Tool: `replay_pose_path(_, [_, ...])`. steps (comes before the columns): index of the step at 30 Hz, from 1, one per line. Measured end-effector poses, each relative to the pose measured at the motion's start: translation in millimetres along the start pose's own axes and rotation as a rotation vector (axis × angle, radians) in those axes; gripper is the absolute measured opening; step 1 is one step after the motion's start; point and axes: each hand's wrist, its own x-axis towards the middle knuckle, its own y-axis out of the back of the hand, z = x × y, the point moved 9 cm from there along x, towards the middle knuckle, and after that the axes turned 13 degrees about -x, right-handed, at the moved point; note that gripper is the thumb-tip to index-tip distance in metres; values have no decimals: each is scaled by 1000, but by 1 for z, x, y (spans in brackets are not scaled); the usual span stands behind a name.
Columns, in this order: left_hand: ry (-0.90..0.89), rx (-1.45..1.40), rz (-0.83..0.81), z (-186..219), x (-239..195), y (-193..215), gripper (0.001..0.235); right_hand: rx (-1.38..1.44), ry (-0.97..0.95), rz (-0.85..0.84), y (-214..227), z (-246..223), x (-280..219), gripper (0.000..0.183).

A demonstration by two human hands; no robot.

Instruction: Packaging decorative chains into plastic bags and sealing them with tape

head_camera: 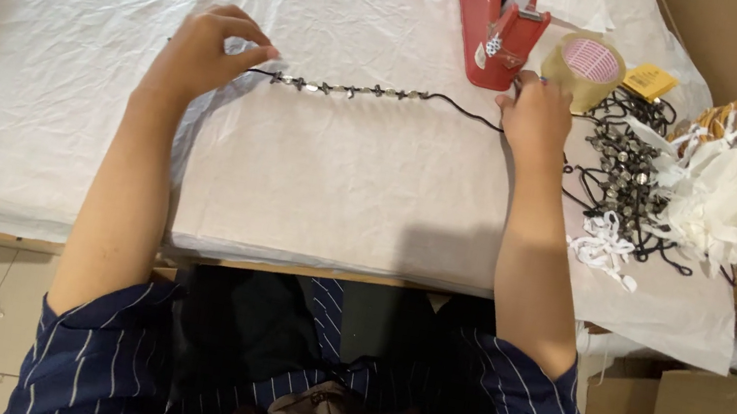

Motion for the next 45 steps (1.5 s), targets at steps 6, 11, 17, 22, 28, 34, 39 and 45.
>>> replay_pose_path(6, [-65, 31, 17, -8, 3, -5, 22, 118, -5, 141, -14, 13, 13, 25])
replay_pose_path(11, [-136, -46, -65, 9, 1, -25, 18, 137, 125, 213, 35, -45, -13, 14])
replay_pose_path(17, [-156, -26, -140, 1, 6, -53, 22, 509, 675, 173, 88, -188, -74, 19])
replay_pose_path(22, [-164, -40, -155, 2, 10, -60, 20, 263, 772, 211, 62, -210, -89, 20])
replay_pose_path(28, [-55, -34, -159, 6, 9, -64, 18, 457, 753, 341, 86, -201, -85, 23])
replay_pose_path(34, [-110, -82, -154, 33, 4, -64, 17, 518, 834, 210, 53, -214, -87, 32])
replay_pose_path(39, [-149, -78, -164, 49, 0, -62, 14, 415, 756, 198, 48, -209, -75, 54])
replay_pose_path(45, [-221, -43, -145, 65, -2, -60, 13, 436, 791, 256, 54, -215, -78, 28])
